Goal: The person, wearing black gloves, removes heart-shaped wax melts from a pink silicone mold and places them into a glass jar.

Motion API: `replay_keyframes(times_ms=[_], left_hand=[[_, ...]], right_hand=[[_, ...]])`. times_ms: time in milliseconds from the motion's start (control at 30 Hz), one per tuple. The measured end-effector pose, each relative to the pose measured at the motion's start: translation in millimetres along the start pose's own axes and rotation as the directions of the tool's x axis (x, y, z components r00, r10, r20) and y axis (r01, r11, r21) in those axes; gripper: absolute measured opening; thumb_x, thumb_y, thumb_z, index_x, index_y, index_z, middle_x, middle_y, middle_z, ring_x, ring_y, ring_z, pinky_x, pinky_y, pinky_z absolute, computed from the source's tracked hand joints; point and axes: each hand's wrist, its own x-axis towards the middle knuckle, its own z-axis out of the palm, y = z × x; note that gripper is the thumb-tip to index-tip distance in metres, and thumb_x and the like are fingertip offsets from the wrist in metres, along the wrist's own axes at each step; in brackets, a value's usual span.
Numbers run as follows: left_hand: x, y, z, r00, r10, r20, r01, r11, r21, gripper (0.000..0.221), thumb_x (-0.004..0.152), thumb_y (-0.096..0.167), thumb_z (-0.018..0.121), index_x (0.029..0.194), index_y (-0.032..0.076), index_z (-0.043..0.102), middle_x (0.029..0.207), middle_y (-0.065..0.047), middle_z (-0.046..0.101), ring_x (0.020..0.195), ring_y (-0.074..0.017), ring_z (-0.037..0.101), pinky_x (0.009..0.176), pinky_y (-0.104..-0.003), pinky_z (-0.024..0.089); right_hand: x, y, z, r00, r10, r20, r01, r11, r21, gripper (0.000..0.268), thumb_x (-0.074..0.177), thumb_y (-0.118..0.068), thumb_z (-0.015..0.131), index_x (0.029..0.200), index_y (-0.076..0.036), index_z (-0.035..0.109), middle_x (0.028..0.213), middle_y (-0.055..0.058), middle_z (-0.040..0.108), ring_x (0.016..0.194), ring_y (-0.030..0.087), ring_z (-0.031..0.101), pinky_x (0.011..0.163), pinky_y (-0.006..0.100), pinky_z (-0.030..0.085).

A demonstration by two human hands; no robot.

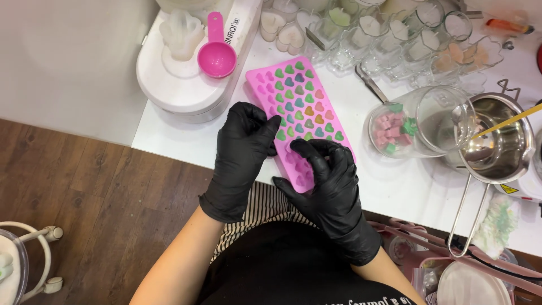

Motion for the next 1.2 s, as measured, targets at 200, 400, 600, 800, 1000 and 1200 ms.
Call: replay_keyframes(times_ms=[200,400,600,800,1000,1200], left_hand=[[4,3,-4,0.998,-0.055,-0.007,0.054,0.998,-0.01,0.024,0.091,0.013,0.078,0.094,0.004,0.056,0.072,-0.001,0.062,0.058,-0.0078,0.058,0.053,-0.025,0.052],[9,3,-8,0.994,-0.087,0.063,0.087,0.996,0.002,0.023,0.09,0.014,0.079,0.086,0.004,0.059,0.07,0.0,0.064,0.059,-0.0069,0.061,0.055,-0.024,0.052],[-1,3,-12,0.989,0.06,0.138,-0.075,0.991,0.107,0.023,0.096,0.016,0.078,0.086,0.004,0.06,0.071,0.002,0.06,0.065,-0.0045,0.056,0.062,-0.022,0.049],[8,-11,-11,0.976,0.046,0.213,-0.018,0.991,-0.133,0.018,0.098,0.015,0.073,0.088,0.006,0.061,0.073,0.002,0.064,0.066,-0.0051,0.057,0.061,-0.022,0.047],[9,-22,-1,0.974,0.078,0.214,-0.033,0.978,-0.207,0.011,0.1,0.012,0.072,0.094,0.005,0.066,0.078,0.002,0.064,0.071,-0.0065,0.058,0.065,-0.023,0.046],[1,-18,10,0.976,0.087,0.2,-0.022,0.952,-0.306,0.011,0.102,0.013,0.073,0.098,0.007,0.064,0.083,0.002,0.063,0.076,-0.0064,0.059,0.07,-0.025,0.048]], right_hand=[[11,-5,0,0.993,-0.038,0.112,0.056,0.986,-0.16,0.073,0.071,-0.039,0.089,0.135,-0.012,0.063,0.117,0.012,0.063,0.107,0.034,0.057,0.094,0.047,0.047],[17,3,-20,0.989,-0.02,0.149,0.015,0.999,0.038,0.073,0.069,-0.039,0.091,0.131,-0.009,0.065,0.117,0.011,0.064,0.112,0.033,0.058,0.098,0.045,0.046],[31,4,-14,0.993,0.069,-0.091,-0.037,0.949,0.314,0.055,0.087,-0.003,0.082,0.138,-0.007,0.062,0.144,0.012,0.06,0.142,0.026,0.058,0.121,0.037,0.047],[19,20,35,0.976,0.213,0.035,-0.152,0.566,0.81,0.062,0.093,0.011,0.071,0.15,-0.001,0.049,0.154,0.014,0.053,0.148,0.025,0.05,0.128,0.04,0.039],[19,18,35,0.968,0.25,0.018,-0.155,0.541,0.827,0.058,0.097,0.014,0.065,0.151,0.002,0.047,0.156,0.016,0.052,0.15,0.026,0.049,0.129,0.04,0.038],[22,17,31,0.952,0.305,0.018,-0.186,0.532,0.826,0.054,0.1,0.008,0.063,0.151,0.001,0.047,0.153,0.014,0.055,0.144,0.022,0.052,0.123,0.037,0.041]])
